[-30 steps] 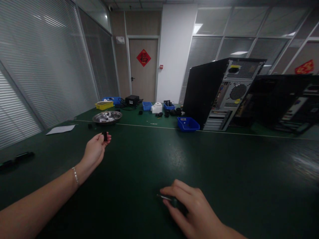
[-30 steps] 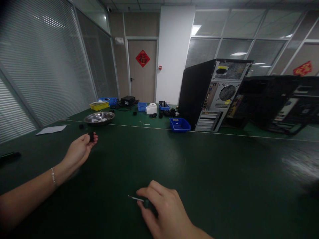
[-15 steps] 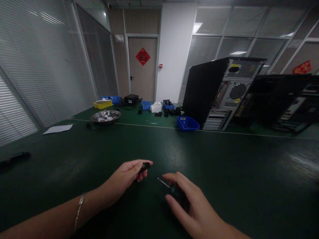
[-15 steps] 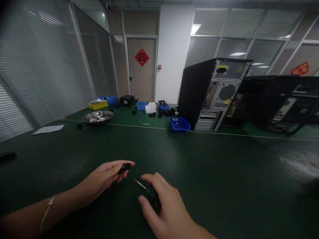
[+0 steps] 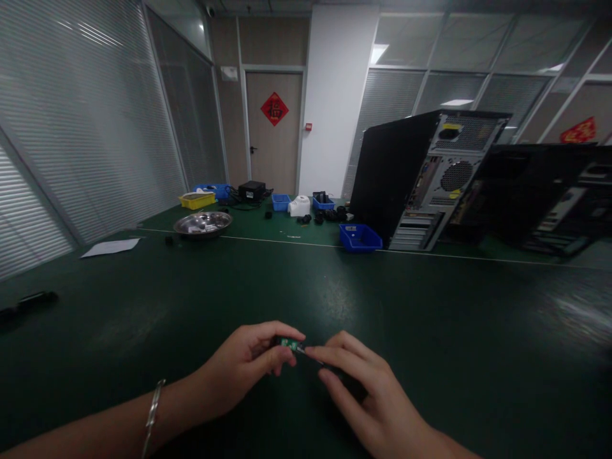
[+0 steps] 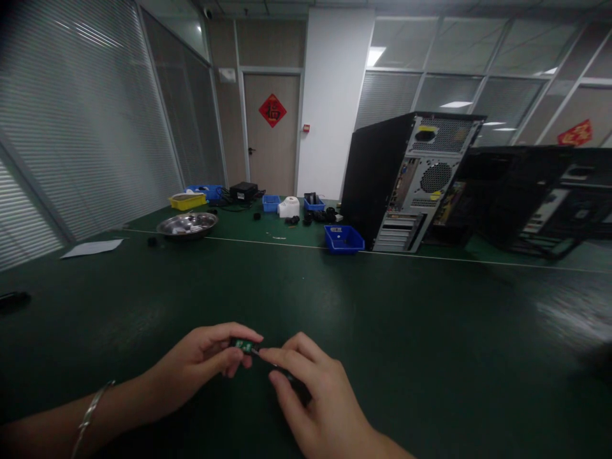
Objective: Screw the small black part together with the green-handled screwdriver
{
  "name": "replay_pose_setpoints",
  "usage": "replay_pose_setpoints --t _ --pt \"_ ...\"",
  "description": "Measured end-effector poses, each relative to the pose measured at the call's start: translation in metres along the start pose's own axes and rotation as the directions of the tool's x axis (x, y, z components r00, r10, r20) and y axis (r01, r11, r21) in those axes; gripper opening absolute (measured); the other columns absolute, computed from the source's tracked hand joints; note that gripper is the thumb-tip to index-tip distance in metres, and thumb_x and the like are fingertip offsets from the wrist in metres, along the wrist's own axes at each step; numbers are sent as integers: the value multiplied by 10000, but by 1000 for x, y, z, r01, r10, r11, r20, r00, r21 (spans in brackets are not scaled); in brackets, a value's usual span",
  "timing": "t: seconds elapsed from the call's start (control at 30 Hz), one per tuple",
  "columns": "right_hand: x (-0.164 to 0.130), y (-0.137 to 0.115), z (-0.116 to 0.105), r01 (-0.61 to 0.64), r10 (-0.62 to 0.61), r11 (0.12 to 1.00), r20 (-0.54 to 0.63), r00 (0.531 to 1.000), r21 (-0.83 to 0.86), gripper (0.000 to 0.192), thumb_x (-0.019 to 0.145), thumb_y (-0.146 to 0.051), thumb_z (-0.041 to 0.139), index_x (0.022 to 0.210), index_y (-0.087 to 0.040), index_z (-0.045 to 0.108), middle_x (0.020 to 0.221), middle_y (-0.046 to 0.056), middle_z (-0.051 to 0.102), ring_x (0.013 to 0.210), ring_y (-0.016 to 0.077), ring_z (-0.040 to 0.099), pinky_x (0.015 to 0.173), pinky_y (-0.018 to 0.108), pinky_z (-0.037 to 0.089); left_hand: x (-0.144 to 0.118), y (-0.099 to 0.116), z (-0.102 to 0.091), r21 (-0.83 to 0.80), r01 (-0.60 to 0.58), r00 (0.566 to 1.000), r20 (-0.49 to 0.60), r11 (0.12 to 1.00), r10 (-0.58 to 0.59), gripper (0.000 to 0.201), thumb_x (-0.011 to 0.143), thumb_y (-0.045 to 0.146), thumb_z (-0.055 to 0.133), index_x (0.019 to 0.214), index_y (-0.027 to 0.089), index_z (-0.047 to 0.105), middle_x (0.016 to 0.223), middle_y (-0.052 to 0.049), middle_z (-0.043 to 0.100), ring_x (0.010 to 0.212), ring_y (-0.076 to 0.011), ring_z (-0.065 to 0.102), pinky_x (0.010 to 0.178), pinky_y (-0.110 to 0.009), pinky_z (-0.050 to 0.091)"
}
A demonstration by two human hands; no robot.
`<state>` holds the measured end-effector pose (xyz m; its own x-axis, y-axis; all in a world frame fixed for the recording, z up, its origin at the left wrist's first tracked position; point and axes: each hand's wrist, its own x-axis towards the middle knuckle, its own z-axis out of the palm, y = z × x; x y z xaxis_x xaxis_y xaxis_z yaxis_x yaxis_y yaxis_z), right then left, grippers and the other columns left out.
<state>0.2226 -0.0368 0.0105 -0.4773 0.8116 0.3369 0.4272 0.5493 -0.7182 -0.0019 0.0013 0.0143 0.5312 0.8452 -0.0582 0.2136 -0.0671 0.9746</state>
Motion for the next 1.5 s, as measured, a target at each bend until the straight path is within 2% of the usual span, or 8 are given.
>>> replay_pose_setpoints --t 0.2,0.37,0.53,0.73,0.93,1.07,1.23,1.5 --pt "1 -1 0 -8 7 999 2 1000 32 313 948 -133 488 1214 -242 610 998 56 611 848 169 620 737 283 519 -2 -2 2 -51 -1 1000 29 999 2 281 802 246 669 1080 200 683 907 -31 679 750 -163 593 692 -284 481" --pt "-1 -2 1 13 -13 999 -5 1000 45 315 936 -119 495 1202 -233 619 967 59 617 842 176 620 734 292 518 -2 0 3 -78 9 1000 10 997 -8 231 802 214 658 1025 188 712 823 -19 689 627 -128 561 606 -255 454" --pt "1 -2 1 22 -20 995 -19 1000 94 305 935 -114 495 1181 -232 631 985 67 630 861 181 626 743 294 522 1 0 3 -162 41 999 12 986 -40 244 787 222 673 1023 177 716 776 -21 702 601 -124 554 588 -251 441" --pt "1 0 2 35 -32 995 -37 999 98 310 923 -101 500 1180 -219 629 988 84 629 875 192 626 751 306 528 1 -4 4 -219 20 999 31 975 -13 236 796 234 663 1018 176 718 753 -24 706 581 -116 553 569 -242 432" --pt "3 9 6 138 -132 989 -88 987 60 327 879 -79 511 1143 -216 645 909 89 637 777 192 640 669 300 545 4 -13 3 -281 7 998 58 960 10 251 797 298 683 1018 185 721 751 -31 707 558 -111 553 556 -243 434" --pt "4 11 7 163 -160 986 -100 982 28 336 865 -73 523 1150 -195 651 886 98 645 756 194 655 658 295 554 3 -10 3 -266 4 998 59 964 12 250 791 294 689 1013 185 724 752 -32 707 568 -116 561 567 -246 441" --pt "5 11 8 164 -163 986 -97 982 0 333 852 -66 529 1128 -184 673 859 103 648 736 198 663 636 287 555 -1 -3 6 -199 27 1000 -2 980 -28 235 767 242 690 991 179 727 712 -5 685 587 -115 558 588 -239 440" --pt "4 11 8 194 -192 981 -116 975 1 337 849 -62 533 1139 -148 680 829 127 645 706 208 656 606 294 545 2 -8 6 -270 -9 999 38 963 20 253 781 277 686 1006 168 723 715 -12 687 556 -105 551 573 -238 440"
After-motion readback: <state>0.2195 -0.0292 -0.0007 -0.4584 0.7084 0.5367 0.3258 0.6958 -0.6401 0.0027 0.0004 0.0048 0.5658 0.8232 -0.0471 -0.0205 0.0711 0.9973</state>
